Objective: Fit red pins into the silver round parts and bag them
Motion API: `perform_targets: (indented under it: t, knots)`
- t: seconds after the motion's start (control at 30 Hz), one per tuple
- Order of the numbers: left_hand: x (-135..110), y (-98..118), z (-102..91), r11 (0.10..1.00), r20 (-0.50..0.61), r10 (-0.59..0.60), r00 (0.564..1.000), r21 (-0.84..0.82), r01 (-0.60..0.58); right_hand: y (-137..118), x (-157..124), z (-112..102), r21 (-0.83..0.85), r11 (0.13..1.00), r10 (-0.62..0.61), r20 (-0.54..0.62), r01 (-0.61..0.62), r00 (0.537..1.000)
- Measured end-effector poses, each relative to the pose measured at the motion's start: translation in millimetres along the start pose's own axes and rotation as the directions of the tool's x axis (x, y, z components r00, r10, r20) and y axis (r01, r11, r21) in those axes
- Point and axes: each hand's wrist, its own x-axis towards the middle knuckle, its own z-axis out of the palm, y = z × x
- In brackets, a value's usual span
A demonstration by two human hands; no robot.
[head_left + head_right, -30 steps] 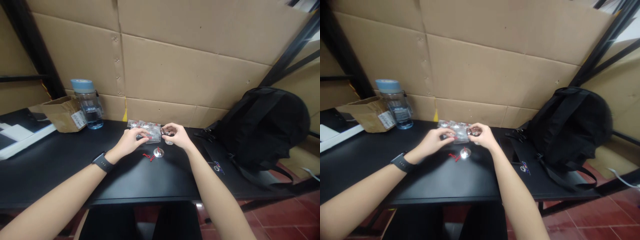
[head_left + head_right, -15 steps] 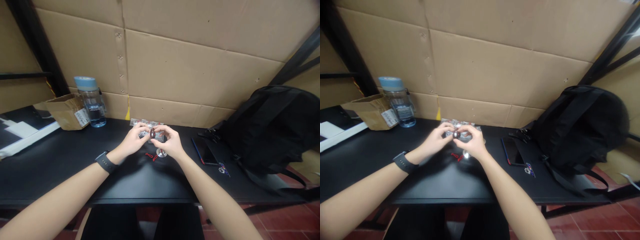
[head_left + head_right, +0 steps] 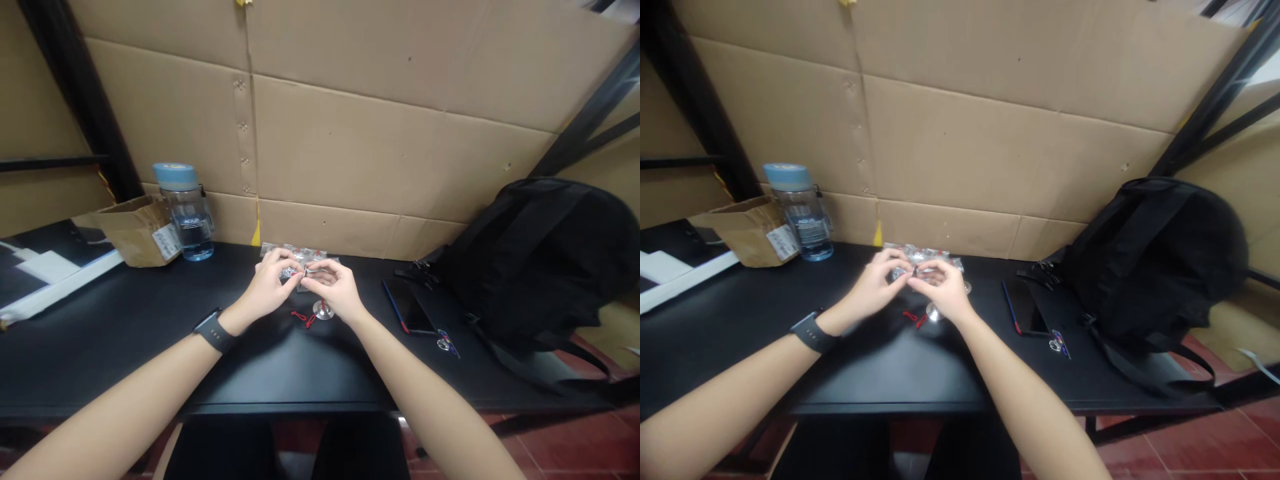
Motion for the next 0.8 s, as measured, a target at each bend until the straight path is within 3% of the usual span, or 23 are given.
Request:
perform_targets:
  t: [0.23,0.53,0.8]
  knots:
    - [-0.8,-6.5,7.7,0.995,-0.01,-0.06,0.998,-0.076,0.059,1.3,-0.8,0.5,0.037,0.999,-0.006,-0.012,0.006,1.0]
    - [-1.1,2.8,5.3,0.977,-0.027,-0.203,0.979,0.066,0.204,11.1,-0.9,3.1,-0.178,0.971,-0.159,0.019,0.16,0.987]
    - [1.7,-10.0,8.4,0.944,0.095,-0.277,0.956,-0.161,0.289,13.4,0.0,2.9,-0.188,0.968,-0.169,0.001,0.166,0.986]
